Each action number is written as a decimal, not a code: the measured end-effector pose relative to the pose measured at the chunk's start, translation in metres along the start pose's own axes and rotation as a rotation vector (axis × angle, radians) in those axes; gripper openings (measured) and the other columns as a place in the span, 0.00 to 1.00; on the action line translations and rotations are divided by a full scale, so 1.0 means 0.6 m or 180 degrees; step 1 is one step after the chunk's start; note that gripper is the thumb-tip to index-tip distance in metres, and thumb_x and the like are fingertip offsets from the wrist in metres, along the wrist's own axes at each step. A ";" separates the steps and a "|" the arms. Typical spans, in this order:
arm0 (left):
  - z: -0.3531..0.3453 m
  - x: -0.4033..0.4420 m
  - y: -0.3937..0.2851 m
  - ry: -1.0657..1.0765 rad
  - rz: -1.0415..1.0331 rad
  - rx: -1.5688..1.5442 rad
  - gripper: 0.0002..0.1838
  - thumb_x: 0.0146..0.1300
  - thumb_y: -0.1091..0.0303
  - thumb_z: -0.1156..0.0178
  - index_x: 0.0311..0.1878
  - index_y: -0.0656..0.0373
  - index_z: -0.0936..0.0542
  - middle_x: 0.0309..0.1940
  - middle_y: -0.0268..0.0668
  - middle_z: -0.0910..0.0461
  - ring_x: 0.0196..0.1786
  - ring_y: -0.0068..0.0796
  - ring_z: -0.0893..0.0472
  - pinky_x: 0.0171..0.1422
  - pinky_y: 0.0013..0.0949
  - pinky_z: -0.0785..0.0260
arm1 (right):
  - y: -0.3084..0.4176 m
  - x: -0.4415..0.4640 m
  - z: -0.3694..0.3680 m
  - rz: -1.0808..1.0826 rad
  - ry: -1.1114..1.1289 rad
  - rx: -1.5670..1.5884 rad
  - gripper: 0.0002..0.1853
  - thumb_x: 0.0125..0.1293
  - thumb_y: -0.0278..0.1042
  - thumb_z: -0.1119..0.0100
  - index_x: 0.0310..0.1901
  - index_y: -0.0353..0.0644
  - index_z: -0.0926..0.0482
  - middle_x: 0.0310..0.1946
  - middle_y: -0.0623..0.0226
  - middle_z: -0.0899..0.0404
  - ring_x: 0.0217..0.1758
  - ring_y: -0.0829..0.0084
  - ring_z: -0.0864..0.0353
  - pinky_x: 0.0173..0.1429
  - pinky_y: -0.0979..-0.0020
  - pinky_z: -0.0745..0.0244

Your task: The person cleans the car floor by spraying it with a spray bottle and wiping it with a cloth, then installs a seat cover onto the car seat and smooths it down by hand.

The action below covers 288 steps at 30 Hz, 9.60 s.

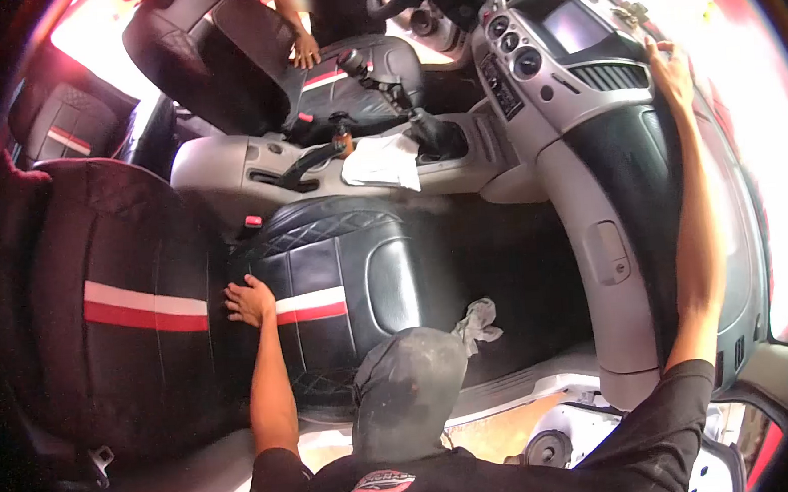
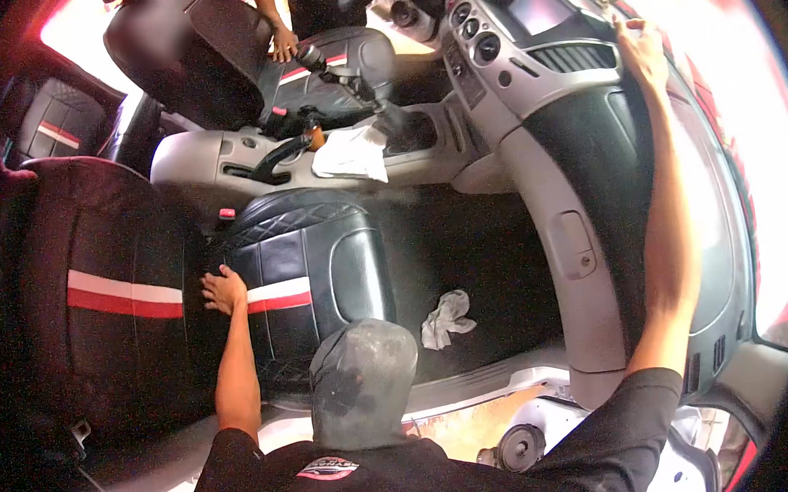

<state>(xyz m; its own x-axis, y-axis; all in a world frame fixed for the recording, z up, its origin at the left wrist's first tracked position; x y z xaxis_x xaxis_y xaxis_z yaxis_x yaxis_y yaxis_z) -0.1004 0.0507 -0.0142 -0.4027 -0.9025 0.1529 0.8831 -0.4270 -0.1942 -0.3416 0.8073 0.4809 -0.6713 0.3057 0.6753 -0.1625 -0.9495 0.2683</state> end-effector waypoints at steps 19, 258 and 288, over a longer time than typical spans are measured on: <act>0.111 -0.165 -0.181 0.1060 -0.2275 -0.0739 0.52 0.71 0.31 0.53 0.84 0.59 0.55 0.84 0.55 0.62 0.85 0.58 0.62 0.81 0.73 0.69 | -0.040 0.038 -0.031 0.0265 0.0349 -0.0061 0.35 0.70 0.69 0.45 0.60 0.43 0.20 0.62 0.45 0.22 0.65 0.50 0.22 0.69 0.55 0.30; 0.046 -0.020 -0.013 -0.0437 -0.0752 -0.1179 0.29 0.66 0.57 0.36 0.66 0.61 0.30 0.66 0.49 0.28 0.73 0.52 0.33 0.76 0.54 0.40 | 0.008 -0.024 -0.008 0.0284 0.0061 0.0277 0.19 0.73 0.54 0.44 0.52 0.50 0.21 0.44 0.50 0.15 0.49 0.51 0.14 0.56 0.54 0.25; 0.017 0.048 0.011 0.0801 -0.1049 -0.0718 0.56 0.65 0.31 0.42 0.80 0.68 0.48 0.79 0.56 0.44 0.82 0.53 0.45 0.85 0.51 0.54 | -0.041 0.020 -0.047 0.0410 0.0241 0.0127 0.17 0.75 0.48 0.46 0.55 0.45 0.23 0.49 0.47 0.17 0.55 0.50 0.17 0.60 0.55 0.25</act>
<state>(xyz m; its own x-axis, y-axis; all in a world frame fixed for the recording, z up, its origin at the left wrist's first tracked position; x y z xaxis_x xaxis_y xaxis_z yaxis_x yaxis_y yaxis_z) -0.1037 0.0223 -0.0013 -0.7232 -0.6905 0.0074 0.6354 -0.6696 -0.3847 -0.3660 0.8324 0.4634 -0.7376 0.1739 0.6524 -0.0438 -0.9765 0.2108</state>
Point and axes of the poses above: each hand's wrist, its own x-axis towards the middle knuckle, its own z-axis out of the back of the hand, y = z × x, the point moved 2 cm from there along x, towards the middle knuckle
